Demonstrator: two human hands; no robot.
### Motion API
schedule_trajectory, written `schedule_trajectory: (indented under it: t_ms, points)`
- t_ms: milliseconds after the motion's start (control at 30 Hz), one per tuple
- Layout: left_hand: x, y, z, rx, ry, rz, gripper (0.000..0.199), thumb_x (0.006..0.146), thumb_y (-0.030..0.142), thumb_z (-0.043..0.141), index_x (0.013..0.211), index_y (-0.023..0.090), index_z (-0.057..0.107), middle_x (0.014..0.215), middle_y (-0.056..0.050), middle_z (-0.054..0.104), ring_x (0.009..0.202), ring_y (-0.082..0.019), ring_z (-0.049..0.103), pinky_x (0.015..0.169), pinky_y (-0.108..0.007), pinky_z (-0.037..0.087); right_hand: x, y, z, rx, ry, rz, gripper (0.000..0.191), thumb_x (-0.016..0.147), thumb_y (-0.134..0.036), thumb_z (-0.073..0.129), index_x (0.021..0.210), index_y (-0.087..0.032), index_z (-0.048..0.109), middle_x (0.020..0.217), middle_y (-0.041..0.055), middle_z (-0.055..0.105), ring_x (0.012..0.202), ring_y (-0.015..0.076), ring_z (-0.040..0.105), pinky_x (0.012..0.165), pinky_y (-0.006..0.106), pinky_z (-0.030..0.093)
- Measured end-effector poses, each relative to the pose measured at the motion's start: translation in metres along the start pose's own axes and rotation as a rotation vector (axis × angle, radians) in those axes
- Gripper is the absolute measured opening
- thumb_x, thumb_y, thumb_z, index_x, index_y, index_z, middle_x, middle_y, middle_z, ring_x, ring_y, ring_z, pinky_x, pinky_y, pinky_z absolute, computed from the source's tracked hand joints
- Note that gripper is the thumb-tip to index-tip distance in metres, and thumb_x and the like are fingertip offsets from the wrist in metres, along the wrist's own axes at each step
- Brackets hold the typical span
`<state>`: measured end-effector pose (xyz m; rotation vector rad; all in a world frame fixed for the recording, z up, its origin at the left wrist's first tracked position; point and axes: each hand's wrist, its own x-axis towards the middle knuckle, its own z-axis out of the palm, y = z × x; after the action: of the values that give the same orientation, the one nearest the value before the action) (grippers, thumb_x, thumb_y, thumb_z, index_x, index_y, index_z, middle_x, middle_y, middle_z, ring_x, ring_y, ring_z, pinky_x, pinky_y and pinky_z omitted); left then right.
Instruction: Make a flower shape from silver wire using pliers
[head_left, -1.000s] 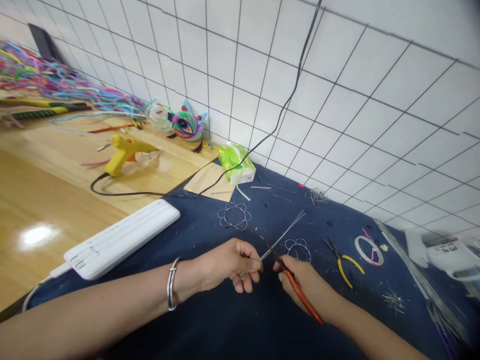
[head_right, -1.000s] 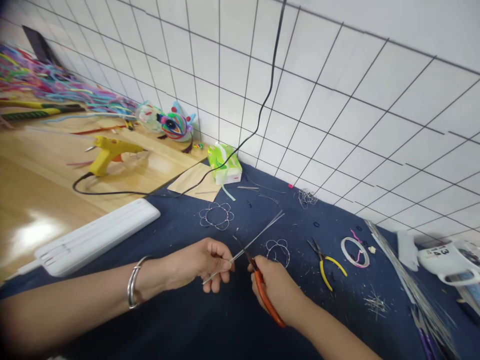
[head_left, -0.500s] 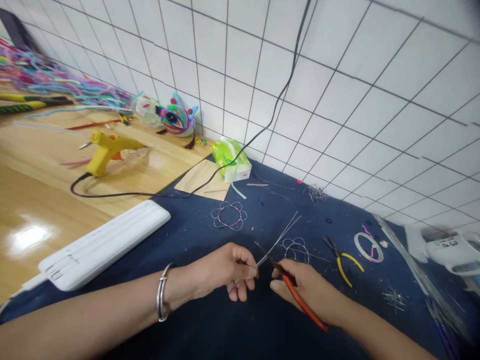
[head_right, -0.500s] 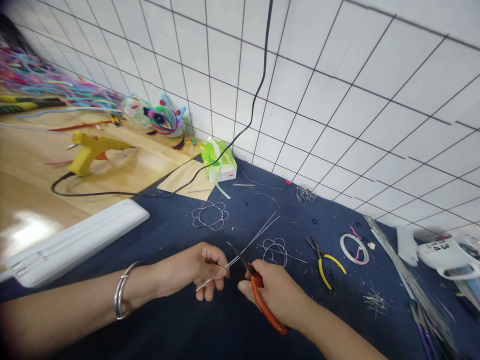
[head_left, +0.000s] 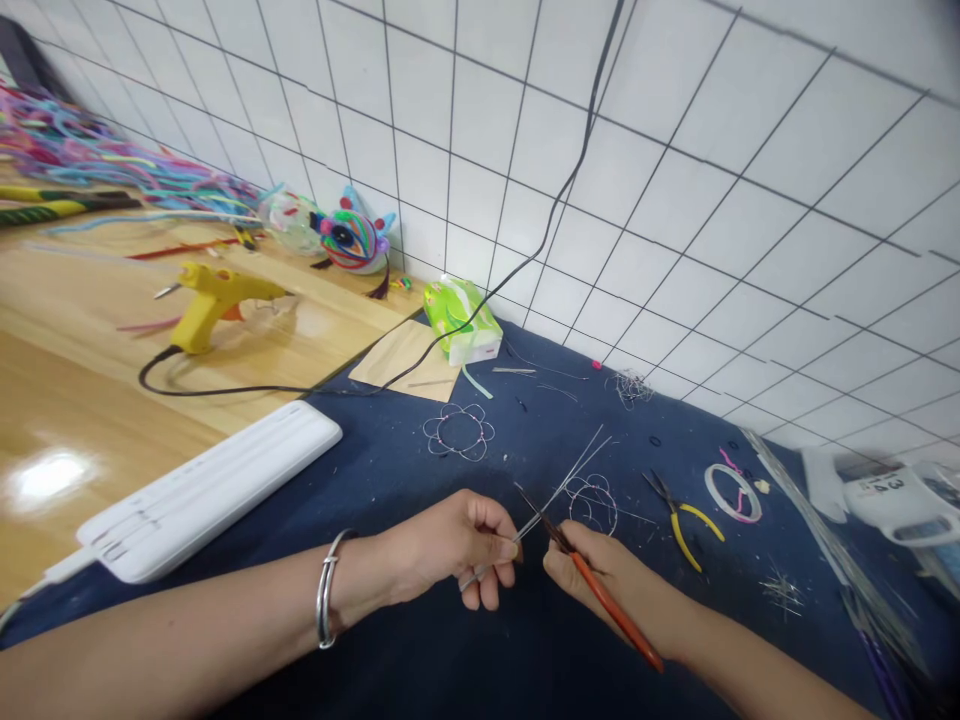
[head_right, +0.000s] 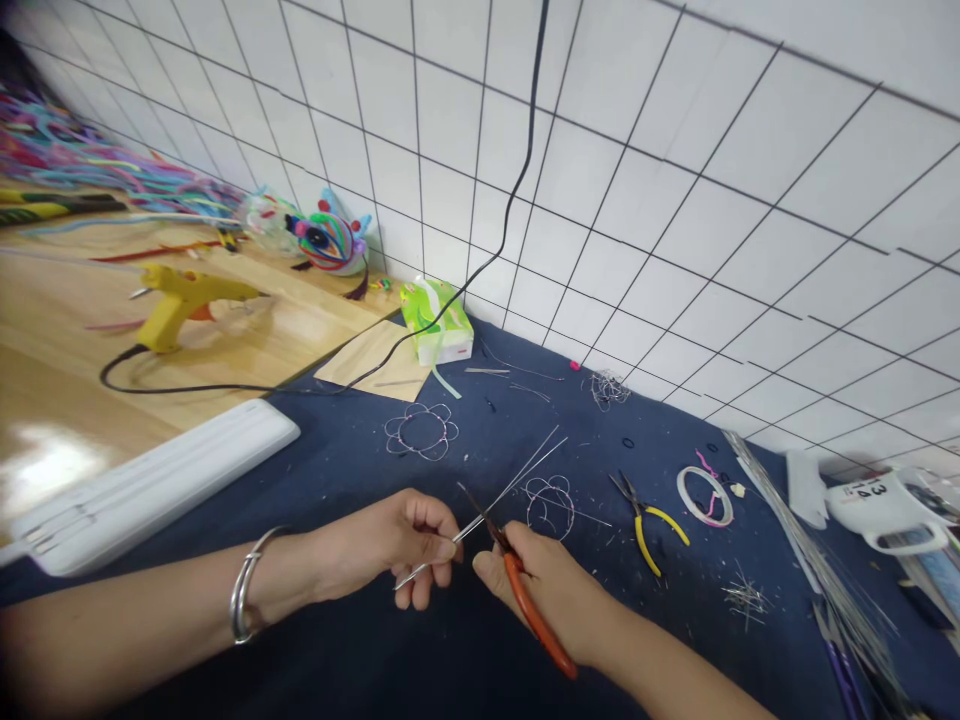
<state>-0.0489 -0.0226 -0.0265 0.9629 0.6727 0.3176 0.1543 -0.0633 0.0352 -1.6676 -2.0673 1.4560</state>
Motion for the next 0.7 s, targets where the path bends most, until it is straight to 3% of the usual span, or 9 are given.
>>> schedule_trajectory:
  t_ms: [333,500,700]
  points:
    - [0.001,0.0,-0.001,-0.07,0.036,-0.032,0.02,0.072,0.031,0.061,0.078,0.012,0.059,0.067,-0.003,0.063,0.051,-0.011,0.06,0.041,-0.017,0.043,0.013,0.007,0.012,0.02,0.076,0.091,0.009,0.078,-0.024,0.049,0.073,-0.017,0.046,0.059,-0.005,0.041,0.054,0.008,0.037,0.052,0.02,0.033]
    - [0.002,0.001,-0.003,-0.105,0.041,-0.063,0.021,0.071,0.031,0.062,0.078,0.012,0.059,0.068,-0.003,0.063,0.051,-0.011,0.06,0.041,-0.017,0.043,0.017,0.002,0.011,0.117,0.053,0.158,0.007,0.076,-0.02,0.05,0.071,-0.016,0.047,0.057,-0.0053,0.039,0.051,0.007,0.036,0.049,0.018,0.032]
    - [0.003,0.001,-0.004,-0.102,0.019,-0.073,0.021,0.071,0.031,0.062,0.078,0.012,0.059,0.067,-0.003,0.063,0.05,-0.011,0.06,0.041,-0.018,0.044,0.019,-0.001,0.0,0.124,-0.032,0.159,0.015,0.077,-0.031,0.055,0.073,-0.017,0.049,0.057,-0.0056,0.039,0.051,0.0064,0.035,0.048,0.017,0.032]
